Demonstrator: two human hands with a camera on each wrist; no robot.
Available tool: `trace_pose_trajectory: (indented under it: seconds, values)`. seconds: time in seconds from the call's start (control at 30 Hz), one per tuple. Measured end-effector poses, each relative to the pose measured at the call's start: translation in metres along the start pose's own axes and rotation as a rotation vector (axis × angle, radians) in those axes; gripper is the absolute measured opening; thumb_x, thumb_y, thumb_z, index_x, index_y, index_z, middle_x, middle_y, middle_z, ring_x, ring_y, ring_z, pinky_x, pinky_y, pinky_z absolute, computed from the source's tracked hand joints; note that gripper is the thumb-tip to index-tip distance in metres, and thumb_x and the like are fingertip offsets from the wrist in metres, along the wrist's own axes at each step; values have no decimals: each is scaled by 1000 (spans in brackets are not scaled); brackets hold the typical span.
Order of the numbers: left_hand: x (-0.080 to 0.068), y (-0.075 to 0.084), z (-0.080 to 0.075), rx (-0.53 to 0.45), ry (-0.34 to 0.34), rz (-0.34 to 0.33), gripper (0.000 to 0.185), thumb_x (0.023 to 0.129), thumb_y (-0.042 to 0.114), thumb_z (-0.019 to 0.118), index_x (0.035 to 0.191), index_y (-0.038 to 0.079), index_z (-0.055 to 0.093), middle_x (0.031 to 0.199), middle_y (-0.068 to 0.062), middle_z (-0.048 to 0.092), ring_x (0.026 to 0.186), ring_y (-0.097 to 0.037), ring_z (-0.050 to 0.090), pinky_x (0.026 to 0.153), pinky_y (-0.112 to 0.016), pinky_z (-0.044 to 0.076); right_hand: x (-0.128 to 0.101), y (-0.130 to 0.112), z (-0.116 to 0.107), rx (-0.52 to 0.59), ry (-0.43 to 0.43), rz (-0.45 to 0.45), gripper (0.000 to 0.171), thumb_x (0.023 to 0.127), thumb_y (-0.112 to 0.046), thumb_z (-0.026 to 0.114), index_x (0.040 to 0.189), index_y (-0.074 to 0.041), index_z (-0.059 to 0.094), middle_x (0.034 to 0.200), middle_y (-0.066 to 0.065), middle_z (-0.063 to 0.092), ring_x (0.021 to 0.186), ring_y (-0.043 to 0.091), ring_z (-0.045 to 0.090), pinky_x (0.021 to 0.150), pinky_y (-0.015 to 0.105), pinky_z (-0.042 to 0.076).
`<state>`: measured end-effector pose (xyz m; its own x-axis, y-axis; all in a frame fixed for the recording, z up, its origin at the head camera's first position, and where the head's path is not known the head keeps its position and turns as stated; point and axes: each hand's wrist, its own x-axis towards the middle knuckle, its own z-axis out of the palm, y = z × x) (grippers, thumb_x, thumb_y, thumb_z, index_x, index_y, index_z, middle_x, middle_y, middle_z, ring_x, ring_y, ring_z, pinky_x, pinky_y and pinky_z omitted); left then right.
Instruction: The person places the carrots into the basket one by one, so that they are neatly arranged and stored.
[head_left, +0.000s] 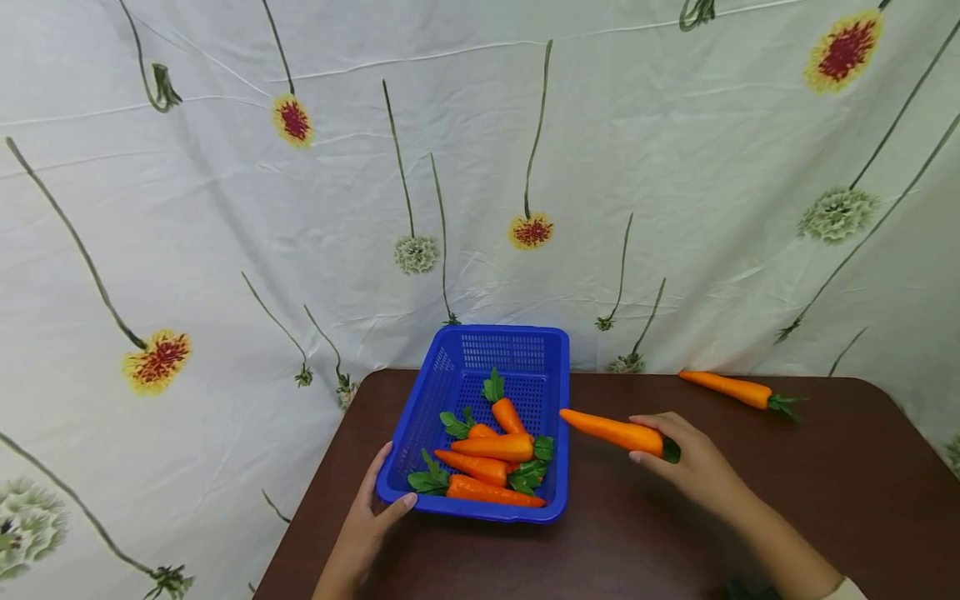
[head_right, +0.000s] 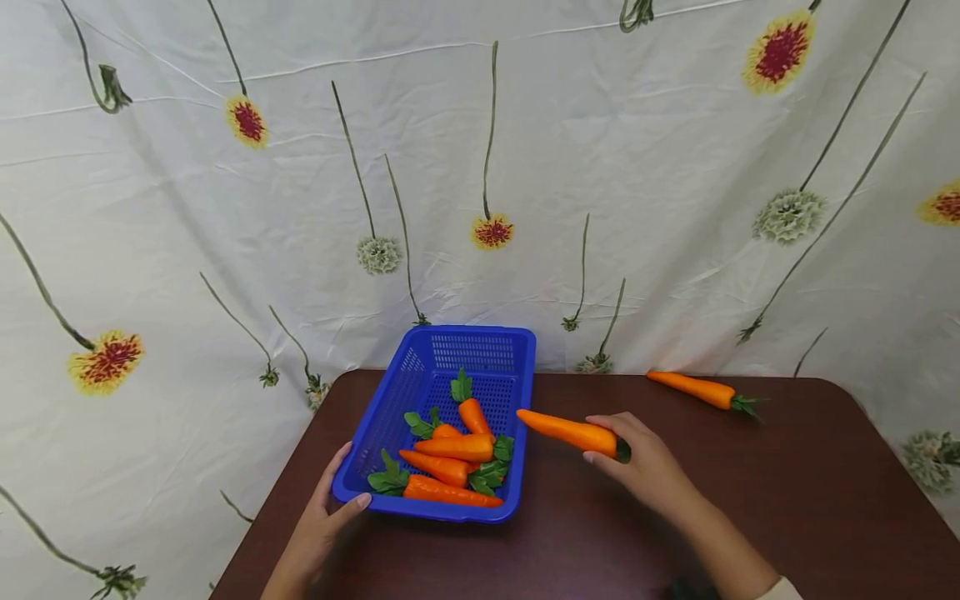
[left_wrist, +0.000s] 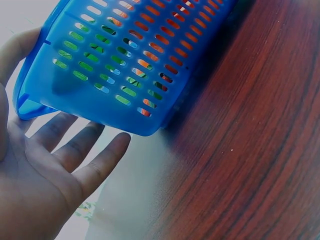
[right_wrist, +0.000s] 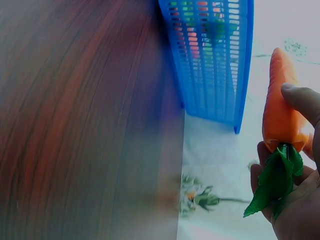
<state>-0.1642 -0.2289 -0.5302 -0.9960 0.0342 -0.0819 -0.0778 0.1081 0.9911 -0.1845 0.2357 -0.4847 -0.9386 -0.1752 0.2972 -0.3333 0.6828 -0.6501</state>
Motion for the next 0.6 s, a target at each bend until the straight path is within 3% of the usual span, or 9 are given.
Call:
trace_pose_trajectory:
  seconds: [0.6]
  values:
    - [-3,4,0,19,-1,2,80,91,18,65,152,40,17,157,-14,25,134,-35,41,91,-15,46,9,-36,32,91,-22,-126,44,82,-44,72,124,-37,60,113,-18,61,96,1,57,82,31,50]
